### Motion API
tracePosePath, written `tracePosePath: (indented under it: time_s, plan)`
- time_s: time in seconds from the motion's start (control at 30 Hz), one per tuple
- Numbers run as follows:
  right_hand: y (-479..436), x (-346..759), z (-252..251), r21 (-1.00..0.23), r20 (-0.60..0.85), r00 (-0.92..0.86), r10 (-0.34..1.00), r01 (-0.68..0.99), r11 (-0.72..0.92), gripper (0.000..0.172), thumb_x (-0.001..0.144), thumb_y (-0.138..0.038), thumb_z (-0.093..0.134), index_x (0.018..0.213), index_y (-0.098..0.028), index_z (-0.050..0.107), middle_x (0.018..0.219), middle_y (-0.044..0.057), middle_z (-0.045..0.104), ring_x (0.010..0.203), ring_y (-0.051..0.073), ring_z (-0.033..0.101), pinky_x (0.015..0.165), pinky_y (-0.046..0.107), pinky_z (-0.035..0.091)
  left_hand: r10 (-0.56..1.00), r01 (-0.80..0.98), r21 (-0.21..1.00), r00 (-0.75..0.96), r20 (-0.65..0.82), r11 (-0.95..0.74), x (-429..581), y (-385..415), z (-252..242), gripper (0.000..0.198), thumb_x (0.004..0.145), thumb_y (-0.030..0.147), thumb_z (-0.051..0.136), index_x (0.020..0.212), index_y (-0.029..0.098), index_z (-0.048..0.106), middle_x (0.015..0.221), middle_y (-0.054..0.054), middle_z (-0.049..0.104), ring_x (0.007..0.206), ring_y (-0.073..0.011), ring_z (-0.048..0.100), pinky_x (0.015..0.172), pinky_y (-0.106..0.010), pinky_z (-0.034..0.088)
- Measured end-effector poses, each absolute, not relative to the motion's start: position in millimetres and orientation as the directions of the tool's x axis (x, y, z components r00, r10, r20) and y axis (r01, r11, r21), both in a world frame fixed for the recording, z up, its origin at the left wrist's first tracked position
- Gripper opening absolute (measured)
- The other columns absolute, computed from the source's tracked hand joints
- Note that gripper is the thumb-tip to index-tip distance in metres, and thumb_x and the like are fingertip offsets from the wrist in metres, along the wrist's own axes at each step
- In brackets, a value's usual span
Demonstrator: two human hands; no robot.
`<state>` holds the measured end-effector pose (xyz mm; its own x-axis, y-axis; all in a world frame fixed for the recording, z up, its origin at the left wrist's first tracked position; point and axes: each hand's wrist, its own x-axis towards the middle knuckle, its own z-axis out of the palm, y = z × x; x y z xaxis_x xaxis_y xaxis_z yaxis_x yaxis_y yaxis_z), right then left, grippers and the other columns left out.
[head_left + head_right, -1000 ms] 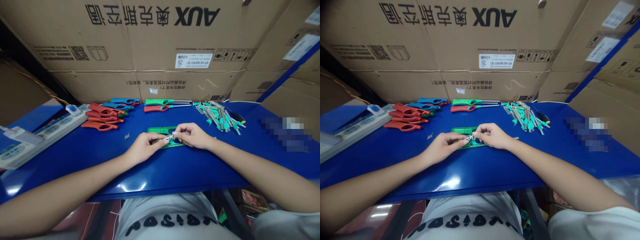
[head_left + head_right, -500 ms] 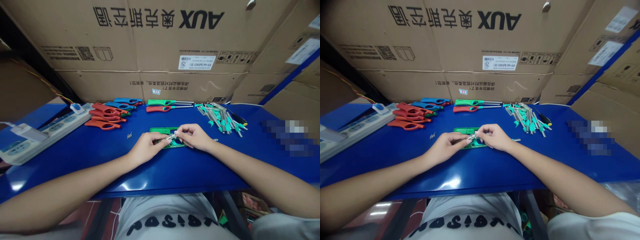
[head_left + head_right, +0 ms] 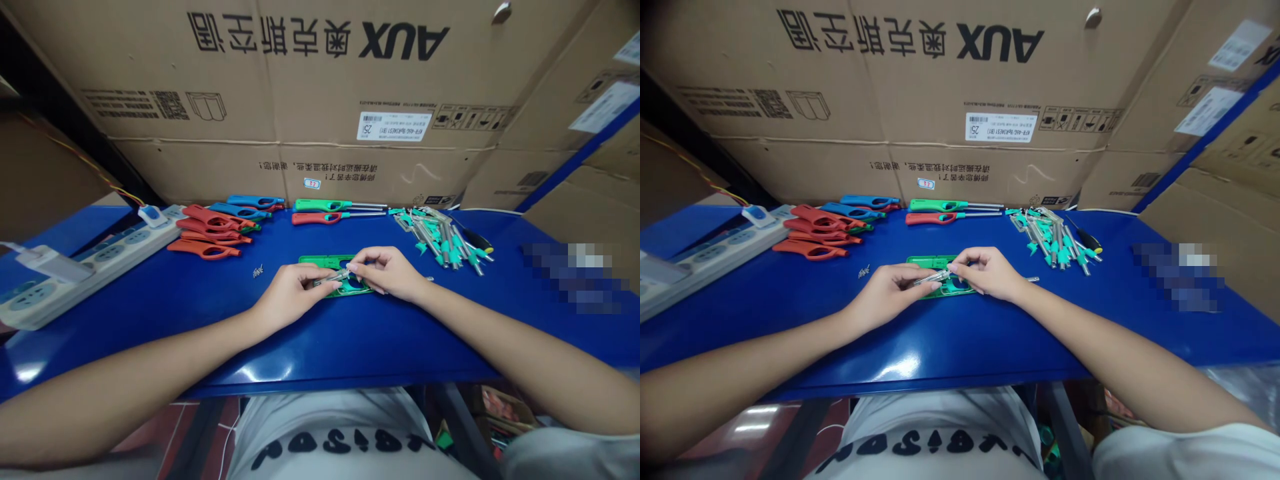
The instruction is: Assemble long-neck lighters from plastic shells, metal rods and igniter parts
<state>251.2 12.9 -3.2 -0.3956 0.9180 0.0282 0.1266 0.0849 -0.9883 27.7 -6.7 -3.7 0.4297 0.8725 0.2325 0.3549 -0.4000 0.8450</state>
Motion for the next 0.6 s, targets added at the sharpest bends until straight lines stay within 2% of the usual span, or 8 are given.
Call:
tracePosePath:
  time_s: [0.2, 0.37, 0.47, 0.6]
  plan:
    - [13, 252, -2, -0.985, 0.037, -0.421, 0.906, 0.138, 0.104, 0.043, 0.076, -0.054, 0.078, 0.082, -0.014, 0.066, 0.065, -0.002, 0.065, 0.034, 0.003, 0.042, 0.034, 0.020, 0.030, 0.880, 0.375, 0.849, 0.432, 0.194, -0.372, 25, -4, -5, 0.027, 0.087, 0.036, 0.069, 0.099, 0.015, 0.080, 0.087, -0.006, 0.075, 0.068, -0.0152, 0.059, 0.061, -0.025, 0.042]
    - [19, 259, -3, -0.979, 0.052, -0.420, 0.906, 0.160, 0.130, 0.044, 0.085, -0.057, 0.069, 0.094, -0.014, 0.066, 0.068, -0.001, 0.066, 0.033, 0.003, 0.043, 0.034, 0.020, 0.032, 0.890, 0.422, 0.838, 0.429, 0.152, -0.347, 18, 1, -1, 0.031, 0.085, 0.040, 0.071, 0.102, 0.015, 0.075, 0.071, 0.000, 0.067, 0.060, -0.0120, 0.054, 0.057, -0.023, 0.041]
    - [25, 265, -5, -0.978, 0.069, -0.403, 0.913, 0.154, 0.141, 0.043, 0.086, -0.055, 0.068, 0.098, -0.013, 0.066, 0.082, 0.002, 0.069, 0.033, 0.002, 0.045, 0.034, 0.020, 0.031, 0.873, 0.478, 0.780, 0.456, 0.173, -0.404, 14, 2, 5, 0.025, 0.085, 0.037, 0.072, 0.097, 0.015, 0.072, 0.069, 0.003, 0.064, 0.059, -0.0108, 0.053, 0.056, -0.021, 0.041]
    - [29, 269, -6, -0.980, 0.079, -0.390, 0.917, 0.139, 0.144, 0.042, 0.086, -0.054, 0.068, 0.098, -0.013, 0.066, 0.086, 0.002, 0.069, 0.033, 0.002, 0.046, 0.032, 0.020, 0.029, 0.788, 0.538, 0.620, 0.571, 0.231, -0.571, 12, 1, 10, 0.014, 0.088, 0.031, 0.071, 0.088, 0.017, 0.074, 0.081, 0.000, 0.067, 0.063, -0.0104, 0.052, 0.060, -0.022, 0.041]
